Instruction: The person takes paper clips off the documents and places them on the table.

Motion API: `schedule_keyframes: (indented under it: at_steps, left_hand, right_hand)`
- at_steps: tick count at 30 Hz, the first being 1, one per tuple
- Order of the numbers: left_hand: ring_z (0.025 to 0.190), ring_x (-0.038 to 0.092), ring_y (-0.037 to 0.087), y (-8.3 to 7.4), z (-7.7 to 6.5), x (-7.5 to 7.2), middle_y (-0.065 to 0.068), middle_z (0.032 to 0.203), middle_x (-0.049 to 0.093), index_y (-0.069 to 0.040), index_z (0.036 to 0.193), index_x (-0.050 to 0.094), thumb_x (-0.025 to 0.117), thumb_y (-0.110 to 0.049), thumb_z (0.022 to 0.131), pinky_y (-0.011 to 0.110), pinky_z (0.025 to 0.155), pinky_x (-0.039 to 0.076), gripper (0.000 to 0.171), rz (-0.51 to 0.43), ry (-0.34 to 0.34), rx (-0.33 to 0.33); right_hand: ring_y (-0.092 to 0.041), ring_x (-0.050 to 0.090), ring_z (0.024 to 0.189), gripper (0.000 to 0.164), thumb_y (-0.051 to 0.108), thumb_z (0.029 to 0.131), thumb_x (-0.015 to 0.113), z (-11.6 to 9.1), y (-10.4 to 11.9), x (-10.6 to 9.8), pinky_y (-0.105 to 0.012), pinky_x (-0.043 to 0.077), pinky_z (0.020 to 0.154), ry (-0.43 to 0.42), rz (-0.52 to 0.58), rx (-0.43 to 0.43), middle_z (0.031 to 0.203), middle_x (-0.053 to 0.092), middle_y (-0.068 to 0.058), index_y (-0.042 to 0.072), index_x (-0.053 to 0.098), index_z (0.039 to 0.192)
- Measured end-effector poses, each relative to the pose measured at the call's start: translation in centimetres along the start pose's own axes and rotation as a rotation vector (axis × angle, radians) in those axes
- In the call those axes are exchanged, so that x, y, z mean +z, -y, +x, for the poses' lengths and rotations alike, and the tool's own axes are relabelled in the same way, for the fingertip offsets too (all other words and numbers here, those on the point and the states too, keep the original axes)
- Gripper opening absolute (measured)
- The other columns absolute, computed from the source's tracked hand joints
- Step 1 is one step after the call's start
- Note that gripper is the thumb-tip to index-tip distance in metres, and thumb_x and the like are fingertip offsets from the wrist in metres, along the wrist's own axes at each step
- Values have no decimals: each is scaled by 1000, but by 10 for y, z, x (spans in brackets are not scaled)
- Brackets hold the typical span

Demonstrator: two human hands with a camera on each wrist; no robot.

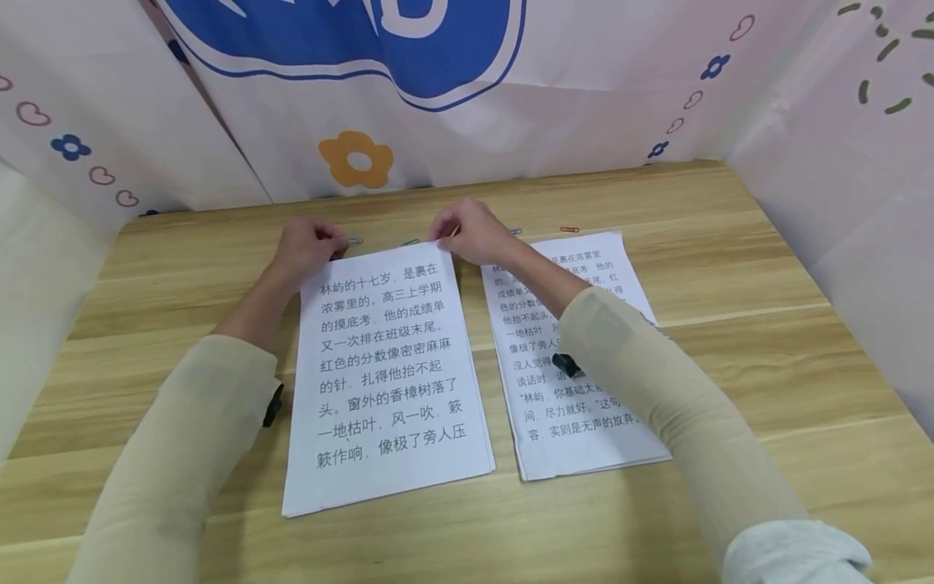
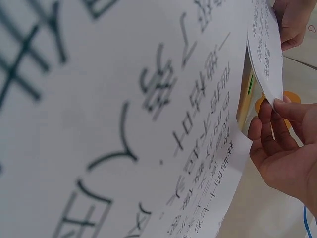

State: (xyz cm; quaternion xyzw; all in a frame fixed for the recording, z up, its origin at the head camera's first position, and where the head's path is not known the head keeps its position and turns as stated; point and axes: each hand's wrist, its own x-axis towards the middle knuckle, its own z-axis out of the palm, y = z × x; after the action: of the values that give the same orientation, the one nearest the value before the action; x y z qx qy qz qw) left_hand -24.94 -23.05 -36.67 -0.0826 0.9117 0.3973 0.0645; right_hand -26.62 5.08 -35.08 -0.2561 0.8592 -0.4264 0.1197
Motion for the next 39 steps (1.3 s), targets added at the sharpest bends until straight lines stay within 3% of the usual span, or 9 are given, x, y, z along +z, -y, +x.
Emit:
schedule_keyframes:
  at_steps: [7,21,33,39]
  left_hand:
    - [98,58,26,-1,1,0,20,113,62,4,116,65,58,-12,106,33,83,49,20,21,23,-9]
    - [94,56,24,-2,5,-1,18,109,63,5,113,68,62,-10,104,30,77,47,19,53,23,-12]
    - [94,56,25,0,7,-4,17,109,64,4,115,68,63,-7,102,34,82,48,17,50,59,42]
    - [91,56,22,9,13,-11,12,104,67,2,114,70,67,-9,101,27,76,47,17,71,98,99]
  right_hand:
    - [-22,65,92,14,-3,98,65,-1,2,0,-28,54,77,8,6,1,103,72,-11,0,76,106]
    - [-22,65,94,15,-3,98,64,-2,3,-1,-28,54,79,15,13,-14,104,72,-12,-1,75,107]
    - [-22,65,92,14,-3,98,64,-1,3,-1,-28,54,78,11,18,-15,103,72,-12,-1,76,106]
    - [-22,63,91,15,-2,98,64,0,5,-1,-27,53,76,12,16,0,102,71,-10,1,76,106]
